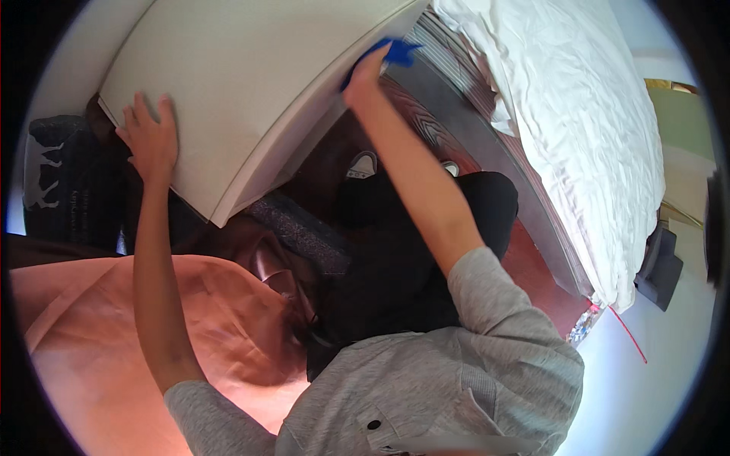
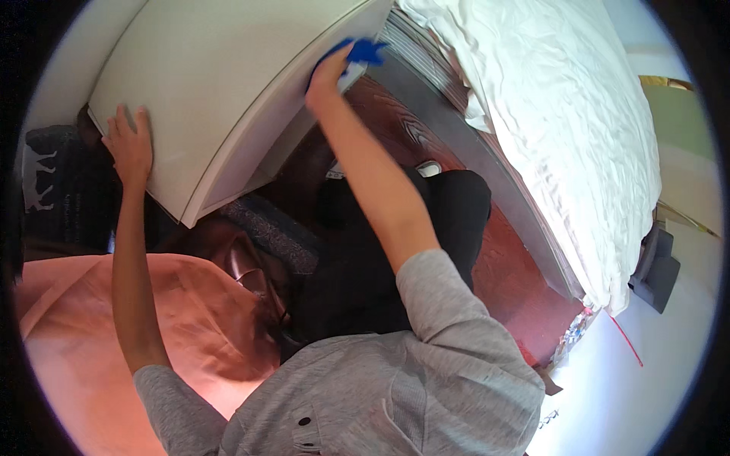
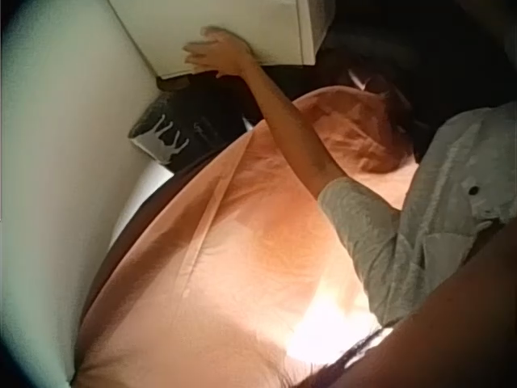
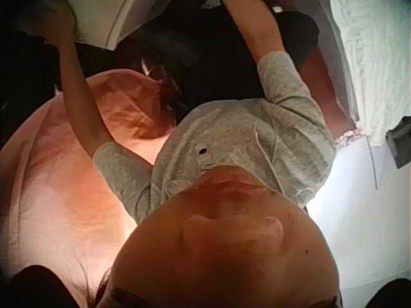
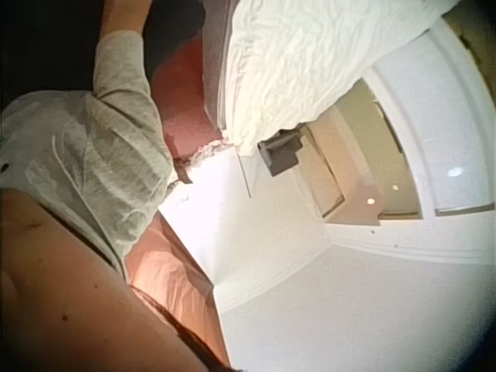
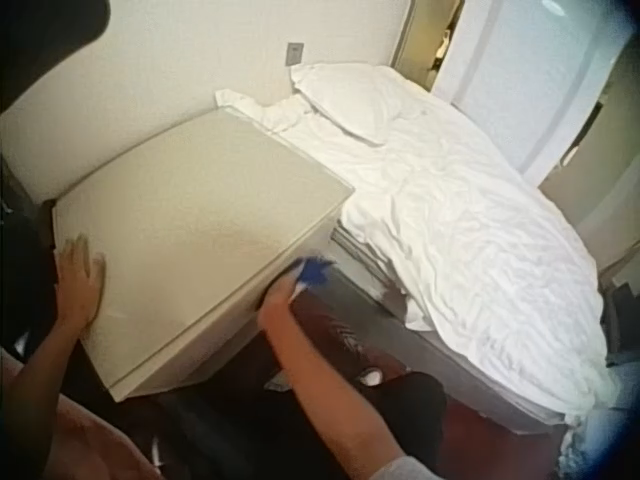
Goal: Cleaning a bedside table surface and its lower compartments using a blue cloth.
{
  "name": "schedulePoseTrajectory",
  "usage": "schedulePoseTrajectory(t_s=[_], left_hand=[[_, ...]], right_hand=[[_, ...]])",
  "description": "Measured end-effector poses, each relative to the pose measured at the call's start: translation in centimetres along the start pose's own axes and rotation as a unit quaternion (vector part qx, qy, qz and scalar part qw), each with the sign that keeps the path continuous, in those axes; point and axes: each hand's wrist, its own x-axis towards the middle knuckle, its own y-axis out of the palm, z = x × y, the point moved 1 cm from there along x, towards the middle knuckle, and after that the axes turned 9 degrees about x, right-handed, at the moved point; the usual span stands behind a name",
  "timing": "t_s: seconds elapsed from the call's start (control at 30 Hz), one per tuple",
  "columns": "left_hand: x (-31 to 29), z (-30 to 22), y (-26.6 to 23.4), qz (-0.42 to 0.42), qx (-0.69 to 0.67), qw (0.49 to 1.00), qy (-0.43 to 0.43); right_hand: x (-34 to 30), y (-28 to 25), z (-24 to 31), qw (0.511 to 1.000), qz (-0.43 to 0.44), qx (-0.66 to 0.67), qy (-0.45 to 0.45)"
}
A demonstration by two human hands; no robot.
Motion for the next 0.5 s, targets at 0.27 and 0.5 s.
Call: schedulePoseTrajectory(t_s=[0.27,0.5], left_hand=[[0.8,2.3,1.5,-0.039,-0.003,0.999,0.023],[-0.2,7.0,2.4,-0.092,-0.175,0.97,-0.14]], right_hand=[[-16.7,-1.1,-10.6,0.964,-0.074,-0.058,0.249],[-17.7,0.2,-7.8,0.933,0.017,-0.051,0.356]])
